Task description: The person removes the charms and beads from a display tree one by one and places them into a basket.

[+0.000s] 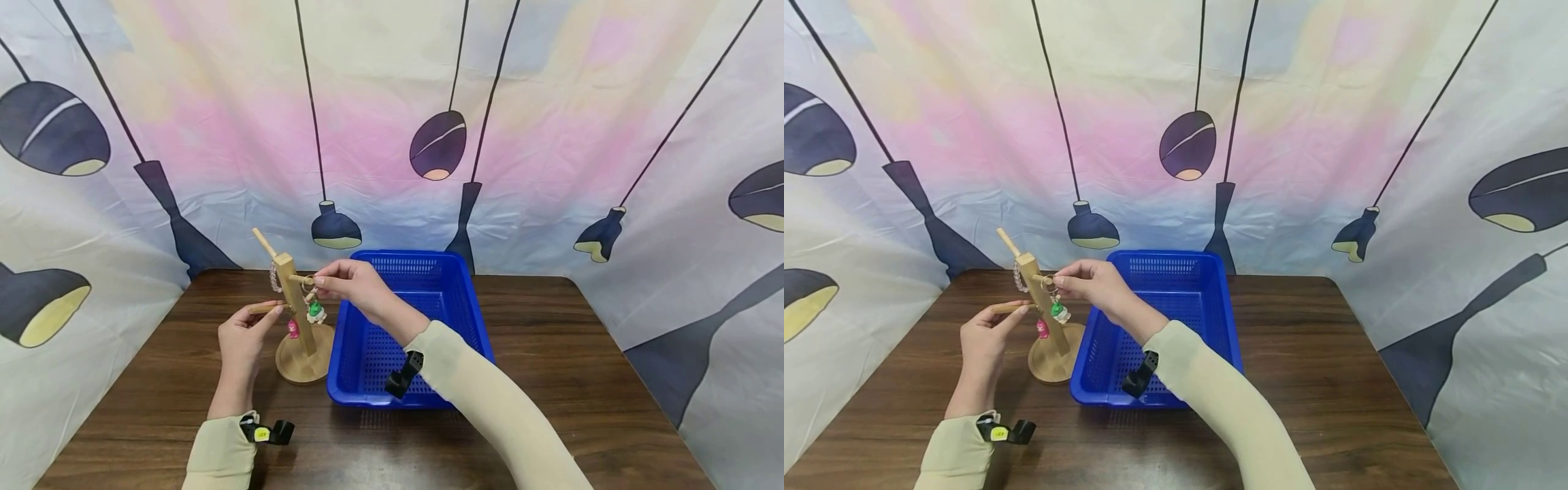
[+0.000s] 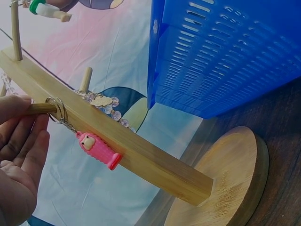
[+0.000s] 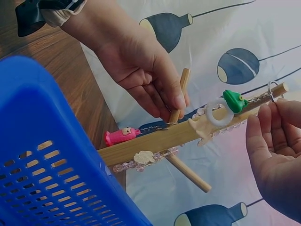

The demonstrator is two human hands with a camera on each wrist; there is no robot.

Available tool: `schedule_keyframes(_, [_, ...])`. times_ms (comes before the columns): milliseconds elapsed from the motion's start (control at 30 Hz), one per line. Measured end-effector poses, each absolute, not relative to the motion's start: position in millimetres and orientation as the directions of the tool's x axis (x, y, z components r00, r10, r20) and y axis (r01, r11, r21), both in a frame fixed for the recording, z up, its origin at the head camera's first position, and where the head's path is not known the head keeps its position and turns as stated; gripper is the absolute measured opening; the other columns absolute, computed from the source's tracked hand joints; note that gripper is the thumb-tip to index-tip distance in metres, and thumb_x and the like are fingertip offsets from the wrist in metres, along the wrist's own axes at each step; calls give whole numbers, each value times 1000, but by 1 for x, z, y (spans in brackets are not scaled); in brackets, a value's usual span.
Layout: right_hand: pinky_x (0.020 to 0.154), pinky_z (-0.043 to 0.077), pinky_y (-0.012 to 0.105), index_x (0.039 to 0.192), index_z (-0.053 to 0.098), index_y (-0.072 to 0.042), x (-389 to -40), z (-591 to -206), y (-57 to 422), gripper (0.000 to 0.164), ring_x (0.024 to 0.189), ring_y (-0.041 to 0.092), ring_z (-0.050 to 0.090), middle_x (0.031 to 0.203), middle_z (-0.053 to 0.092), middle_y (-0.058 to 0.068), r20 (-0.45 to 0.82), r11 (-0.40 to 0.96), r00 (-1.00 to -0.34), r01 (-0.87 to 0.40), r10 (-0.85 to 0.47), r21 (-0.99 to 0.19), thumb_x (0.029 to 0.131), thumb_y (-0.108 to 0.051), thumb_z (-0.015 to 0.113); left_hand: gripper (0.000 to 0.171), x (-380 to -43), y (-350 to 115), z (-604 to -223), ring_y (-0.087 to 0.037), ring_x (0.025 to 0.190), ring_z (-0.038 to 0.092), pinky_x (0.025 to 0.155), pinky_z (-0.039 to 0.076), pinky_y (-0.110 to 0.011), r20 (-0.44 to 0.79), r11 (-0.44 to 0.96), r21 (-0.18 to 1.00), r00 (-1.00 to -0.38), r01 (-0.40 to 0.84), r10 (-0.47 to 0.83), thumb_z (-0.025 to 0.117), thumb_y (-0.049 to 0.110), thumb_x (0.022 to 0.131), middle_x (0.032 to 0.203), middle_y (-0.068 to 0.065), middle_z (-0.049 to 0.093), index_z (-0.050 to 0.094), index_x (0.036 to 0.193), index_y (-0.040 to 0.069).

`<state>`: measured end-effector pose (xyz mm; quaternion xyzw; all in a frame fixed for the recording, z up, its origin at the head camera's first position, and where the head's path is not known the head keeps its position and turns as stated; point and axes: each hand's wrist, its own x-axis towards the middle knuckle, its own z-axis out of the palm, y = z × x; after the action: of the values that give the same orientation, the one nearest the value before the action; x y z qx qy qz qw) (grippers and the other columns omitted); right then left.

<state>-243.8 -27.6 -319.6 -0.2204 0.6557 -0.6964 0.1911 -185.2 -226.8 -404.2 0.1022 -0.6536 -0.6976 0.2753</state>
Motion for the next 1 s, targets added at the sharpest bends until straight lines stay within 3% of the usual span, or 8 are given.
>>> schedule_keyframes(600, [92, 64, 32, 118, 62, 15, -245, -314, -21, 24, 77, 1, 67, 83, 66, -9, 77, -42, -813, -65, -576, -997, 99, 0, 63, 27, -187, -229, -407, 3, 76, 70, 69, 56, -8, 223, 0, 966, -829, 259, -513, 75, -2, 90, 76, 21, 76, 79, 83, 24])
schedule_keyframes(833, [100, 61, 40, 118, 63, 14, -248, -310, -13, 24, 78, 3, 67, 85, 66, -6, 72, -34, -819, -64, -569, -997, 99, 0, 63, 30, -187, -229, -406, 3, 76, 70, 69, 56, -7, 220, 3, 967, -828, 256, -516, 75, -2, 90, 76, 22, 76, 78, 82, 27])
schedule_keyframes(1000, [98, 62, 35, 118, 63, 14, -251, -308, -7, 23, 79, 4, 67, 86, 66, -6, 62, -13, -828, -66, -557, -998, 99, 1, 63, 28, -187, -228, -407, 4, 76, 70, 69, 56, -7, 223, 4, 966, -828, 258, -514, 75, -3, 89, 76, 22, 76, 79, 82, 25])
